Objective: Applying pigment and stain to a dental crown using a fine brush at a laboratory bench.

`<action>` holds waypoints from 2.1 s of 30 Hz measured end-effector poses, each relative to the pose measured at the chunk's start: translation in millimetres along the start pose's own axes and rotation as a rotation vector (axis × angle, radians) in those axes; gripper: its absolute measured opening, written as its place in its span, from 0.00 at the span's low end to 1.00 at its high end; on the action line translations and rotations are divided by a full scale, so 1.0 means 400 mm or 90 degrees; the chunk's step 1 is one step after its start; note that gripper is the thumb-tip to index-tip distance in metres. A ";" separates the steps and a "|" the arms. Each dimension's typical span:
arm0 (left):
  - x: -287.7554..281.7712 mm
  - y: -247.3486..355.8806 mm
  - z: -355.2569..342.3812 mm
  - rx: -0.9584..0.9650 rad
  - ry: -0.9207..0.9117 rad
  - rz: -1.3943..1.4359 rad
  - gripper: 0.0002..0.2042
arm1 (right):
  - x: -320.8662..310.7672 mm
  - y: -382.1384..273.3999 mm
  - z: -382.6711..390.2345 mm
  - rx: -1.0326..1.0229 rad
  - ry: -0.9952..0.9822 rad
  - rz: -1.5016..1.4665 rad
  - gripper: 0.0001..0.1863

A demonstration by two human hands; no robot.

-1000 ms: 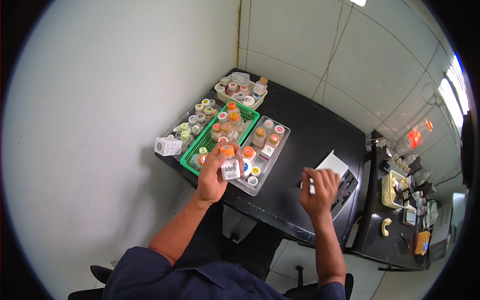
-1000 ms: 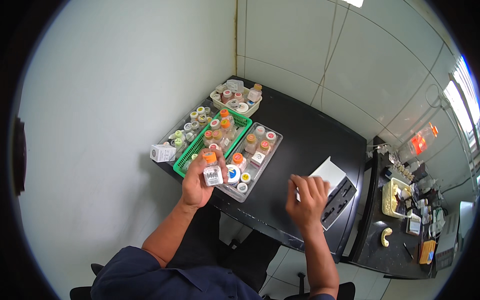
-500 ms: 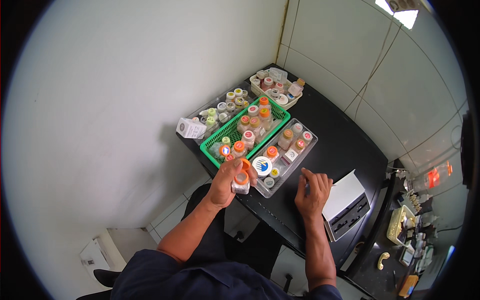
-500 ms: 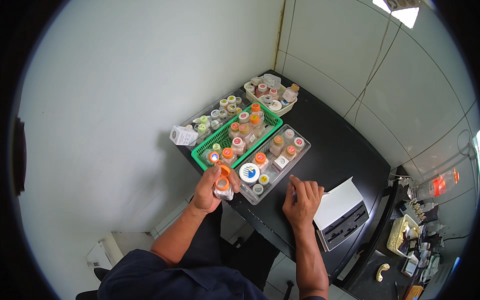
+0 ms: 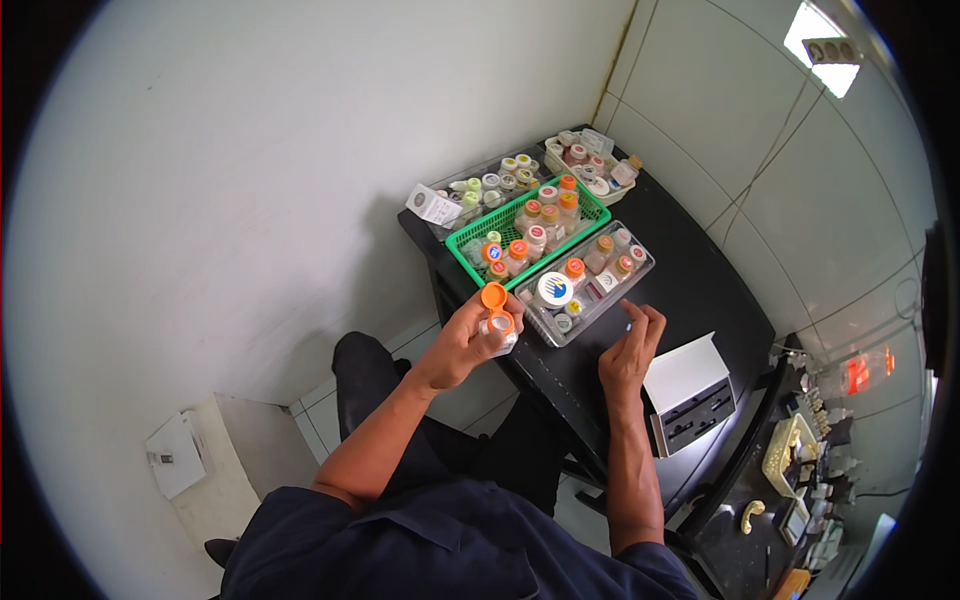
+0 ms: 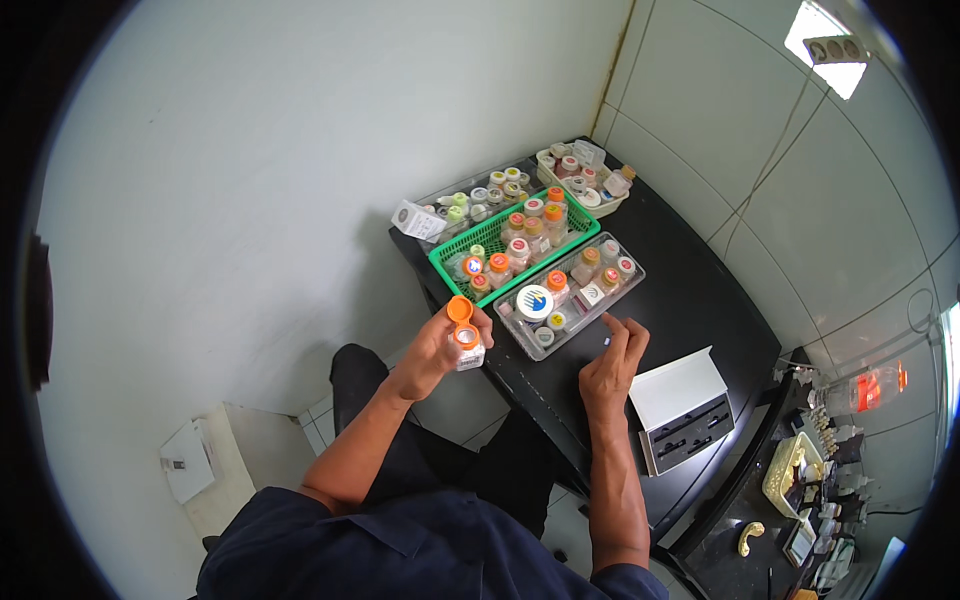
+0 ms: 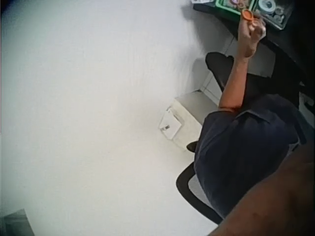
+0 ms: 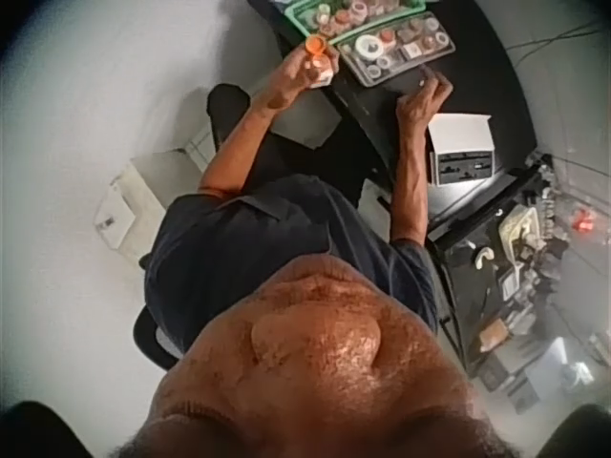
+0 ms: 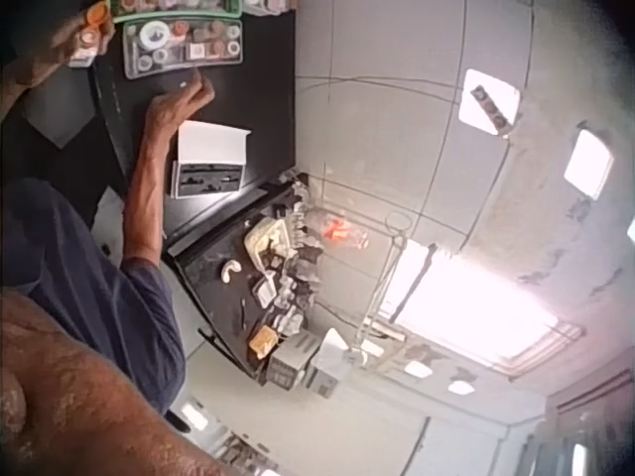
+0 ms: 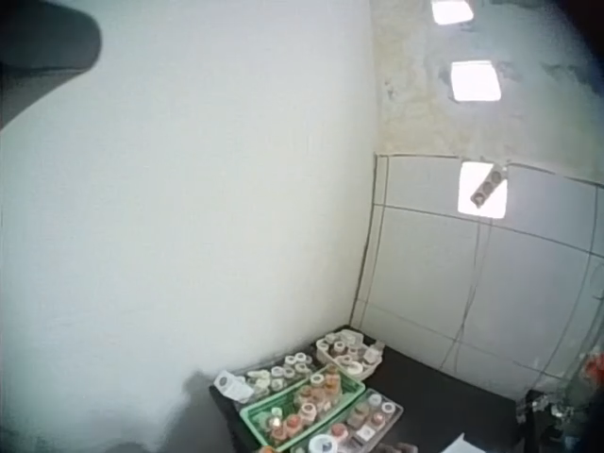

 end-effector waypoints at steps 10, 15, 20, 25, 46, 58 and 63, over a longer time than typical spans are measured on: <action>-0.063 -0.034 0.131 -0.048 0.060 -0.019 0.36 | -0.062 -0.022 -0.032 -0.021 0.089 -0.001 0.18; -0.098 -0.031 0.184 -0.061 0.112 -0.052 0.35 | -0.059 -0.079 -0.026 -0.159 0.092 0.039 0.09; -0.131 -0.074 0.212 -0.046 0.128 -0.154 0.33 | -0.046 -0.085 -0.020 -0.140 0.064 -0.003 0.07; -0.107 -0.076 0.177 -0.003 0.123 -0.128 0.33 | -0.023 -0.078 -0.025 -0.114 0.038 -0.027 0.07; -0.036 -0.018 -0.014 0.079 0.186 -0.260 0.29 | -0.083 -0.314 -0.243 -0.142 -0.162 -0.369 0.04; -0.002 0.002 -0.008 0.141 0.271 -0.290 0.28 | 0.000 -0.326 -0.200 -0.173 -0.229 -0.312 0.09; 0.011 0.021 -0.003 0.145 0.243 -0.331 0.28 | 0.014 -0.323 -0.202 -0.187 -0.289 -0.301 0.09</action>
Point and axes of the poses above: each hand's wrist, its own z-axis away from the middle knuckle, its own x-axis out of the palm, y = z × x, the point moved 10 cm from there along -z, towards the middle knuckle
